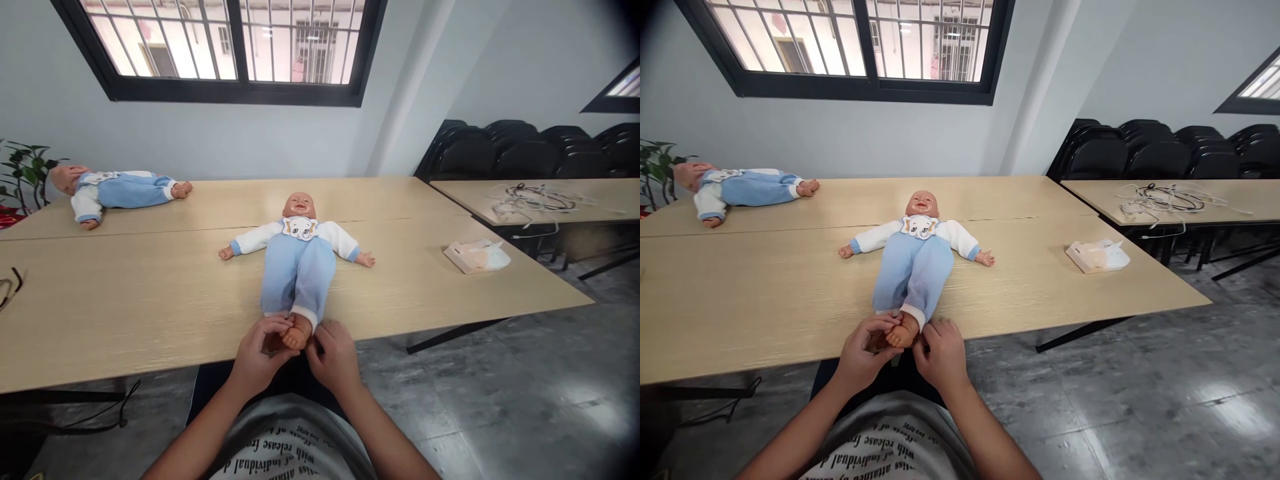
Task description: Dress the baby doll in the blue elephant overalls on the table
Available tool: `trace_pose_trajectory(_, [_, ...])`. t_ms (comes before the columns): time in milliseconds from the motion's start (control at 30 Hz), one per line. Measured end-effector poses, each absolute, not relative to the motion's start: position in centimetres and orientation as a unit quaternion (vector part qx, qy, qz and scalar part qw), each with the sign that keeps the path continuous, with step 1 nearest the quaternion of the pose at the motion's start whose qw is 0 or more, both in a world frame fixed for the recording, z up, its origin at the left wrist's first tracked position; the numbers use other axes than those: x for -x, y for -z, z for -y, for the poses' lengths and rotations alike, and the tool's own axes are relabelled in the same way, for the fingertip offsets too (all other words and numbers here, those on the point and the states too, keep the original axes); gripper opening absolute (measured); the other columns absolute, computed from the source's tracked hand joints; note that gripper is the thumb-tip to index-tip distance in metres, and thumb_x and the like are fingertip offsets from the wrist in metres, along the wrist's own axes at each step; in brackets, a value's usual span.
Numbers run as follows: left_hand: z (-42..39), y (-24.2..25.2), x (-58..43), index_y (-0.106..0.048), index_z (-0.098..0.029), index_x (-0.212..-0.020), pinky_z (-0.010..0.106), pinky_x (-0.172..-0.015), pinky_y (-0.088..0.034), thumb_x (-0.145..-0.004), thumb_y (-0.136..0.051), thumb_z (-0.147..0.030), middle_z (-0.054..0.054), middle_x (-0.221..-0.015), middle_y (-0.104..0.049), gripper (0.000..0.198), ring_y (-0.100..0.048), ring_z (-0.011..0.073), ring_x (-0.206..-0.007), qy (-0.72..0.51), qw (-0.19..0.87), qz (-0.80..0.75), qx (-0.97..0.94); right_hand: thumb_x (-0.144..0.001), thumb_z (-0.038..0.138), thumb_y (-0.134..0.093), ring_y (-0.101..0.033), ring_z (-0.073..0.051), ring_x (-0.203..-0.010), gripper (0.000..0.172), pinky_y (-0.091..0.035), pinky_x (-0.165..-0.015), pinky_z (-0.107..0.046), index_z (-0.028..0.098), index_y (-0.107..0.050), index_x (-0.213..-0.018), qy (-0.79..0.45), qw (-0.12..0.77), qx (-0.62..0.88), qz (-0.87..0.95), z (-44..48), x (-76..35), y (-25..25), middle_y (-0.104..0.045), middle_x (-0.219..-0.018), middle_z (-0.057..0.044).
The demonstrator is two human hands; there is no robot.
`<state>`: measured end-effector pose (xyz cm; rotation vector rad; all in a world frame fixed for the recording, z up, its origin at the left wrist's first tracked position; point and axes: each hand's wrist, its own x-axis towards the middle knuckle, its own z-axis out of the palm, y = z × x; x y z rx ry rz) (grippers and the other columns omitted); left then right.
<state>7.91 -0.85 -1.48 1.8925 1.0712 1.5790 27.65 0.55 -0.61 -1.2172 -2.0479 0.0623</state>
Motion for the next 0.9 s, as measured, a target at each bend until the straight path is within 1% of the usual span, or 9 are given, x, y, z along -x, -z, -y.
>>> trace_pose_trajectory(67, [0.8,1.4,-7.9,-0.064,-0.023,-0.116,0.044,-0.101,-0.063,-0.091,-0.08,-0.027,0.009,-0.114,-0.077,0.03,-0.073,0.0231,-0.117,-0.56,0.174,-0.369,-0.721,-0.094,0.015,-0.051,-0.051,-0.02,-0.072,0.02,-0.034,-0.067,-0.034,0.021,-0.054,-0.075,-0.019,0.374,0.462,0.804,-0.1,-28.5,-0.5,-0.058,-0.071,-0.003])
trace_pose_trajectory(167, [0.8,1.3,-8.0,-0.065,-0.025,-0.12,0.041,-0.097,-0.064,-0.091,-0.079,-0.02,0.007,-0.112,-0.078,0.033,-0.075,0.0211,-0.108,-0.548,0.103,-0.33,-0.761,-0.101,0.022,-0.054,-0.054,-0.02,-0.076,0.014,-0.038,-0.071,-0.034,0.02,-0.061,-0.09,-0.008,0.379,0.444,0.812,-0.6,-29.1,-3.3,-0.064,-0.079,-0.003])
trace_pose_trajectory(267, [0.8,1.0,-8.4,-0.068,-0.026,-0.121,0.039,-0.09,-0.065,-0.092,-0.078,-0.019,0.005,-0.106,-0.079,0.032,-0.075,0.0203,-0.101,-0.531,0.048,-0.329,-0.779,-0.1,0.026,-0.063,-0.057,-0.02,-0.08,0.005,-0.04,-0.073,-0.035,0.022,-0.065,-0.1,0.021,0.288,0.401,0.869,-2.1,-28.6,-5.8,-0.067,-0.087,-0.002])
trace_pose_trajectory(333, [0.8,0.8,-8.7,-0.069,-0.026,-0.12,0.039,-0.091,-0.065,-0.092,-0.078,-0.02,0.004,-0.105,-0.08,0.03,-0.075,0.0203,-0.101,-0.521,0.024,-0.333,-0.785,-0.098,0.026,-0.067,-0.057,-0.021,-0.079,0.004,-0.039,-0.071,-0.036,0.023,-0.065,-0.096,0.052,0.207,0.379,0.9,-3.1,-28.0,-6.6,-0.067,-0.088,-0.002])
trace_pose_trajectory(367, [0.7,0.8,-8.8,-0.069,-0.025,-0.12,0.039,-0.091,-0.064,-0.092,-0.078,-0.02,0.003,-0.104,-0.08,0.029,-0.075,0.02,-0.1,-0.517,0.015,-0.334,-0.788,-0.097,0.025,-0.069,-0.056,-0.021,-0.079,0.008,-0.039,-0.071,-0.037,0.023,-0.065,-0.091,0.068,0.179,0.374,0.907,-3.5,-27.8,-6.7,-0.066,-0.087,-0.003])
trace_pose_trajectory(433, [0.6,0.7,-8.9,-0.069,-0.024,-0.118,0.038,-0.092,-0.064,-0.092,-0.079,-0.021,0.002,-0.102,-0.081,0.029,-0.075,0.019,-0.099,-0.509,-0.001,-0.335,-0.793,-0.095,0.02,-0.07,-0.055,-0.022,-0.077,0.015,-0.038,-0.068,-0.038,0.023,-0.061,-0.083,0.094,0.151,0.374,0.91,-3.9,-27.5,-6.4,-0.065,-0.085,-0.003])
trace_pose_trajectory(567, [0.6,0.7,-9.0,-0.07,-0.024,-0.116,0.037,-0.09,-0.063,-0.091,-0.08,-0.02,0.002,-0.102,-0.082,0.027,-0.075,0.0191,-0.097,-0.492,-0.016,-0.339,-0.802,-0.092,0.008,-0.066,-0.053,-0.022,-0.074,0.02,-0.038,-0.066,-0.039,0.022,-0.058,-0.08,0.121,0.159,0.381,0.903,-3.5,-27.6,-5.1,-0.063,-0.082,-0.004])
trace_pose_trajectory(800, [0.8,0.6,-9.1,-0.069,-0.024,-0.113,0.036,-0.083,-0.062,-0.092,-0.079,-0.024,0.002,-0.1,-0.081,0.023,-0.073,0.0189,-0.089,-0.496,-0.01,-0.351,-0.794,-0.103,0.014,-0.056,-0.055,-0.02,-0.073,0.018,-0.041,-0.068,-0.037,0.022,-0.058,-0.086,0.072,0.238,0.377,0.892,-1.7,-28.4,-4.2,-0.062,-0.079,-0.002])
trace_pose_trajectory(900, [0.8,0.5,-9.2,-0.069,-0.024,-0.114,0.037,-0.085,-0.062,-0.092,-0.079,-0.022,0.002,-0.1,-0.081,0.024,-0.073,0.0191,-0.089,-0.496,-0.009,-0.349,-0.795,-0.101,0.016,-0.06,-0.059,-0.021,-0.079,0.005,-0.045,-0.072,-0.037,0.021,-0.062,-0.103,0.058,0.254,0.399,0.879,-1.7,-28.6,-4.6,-0.066,-0.087,-0.003])
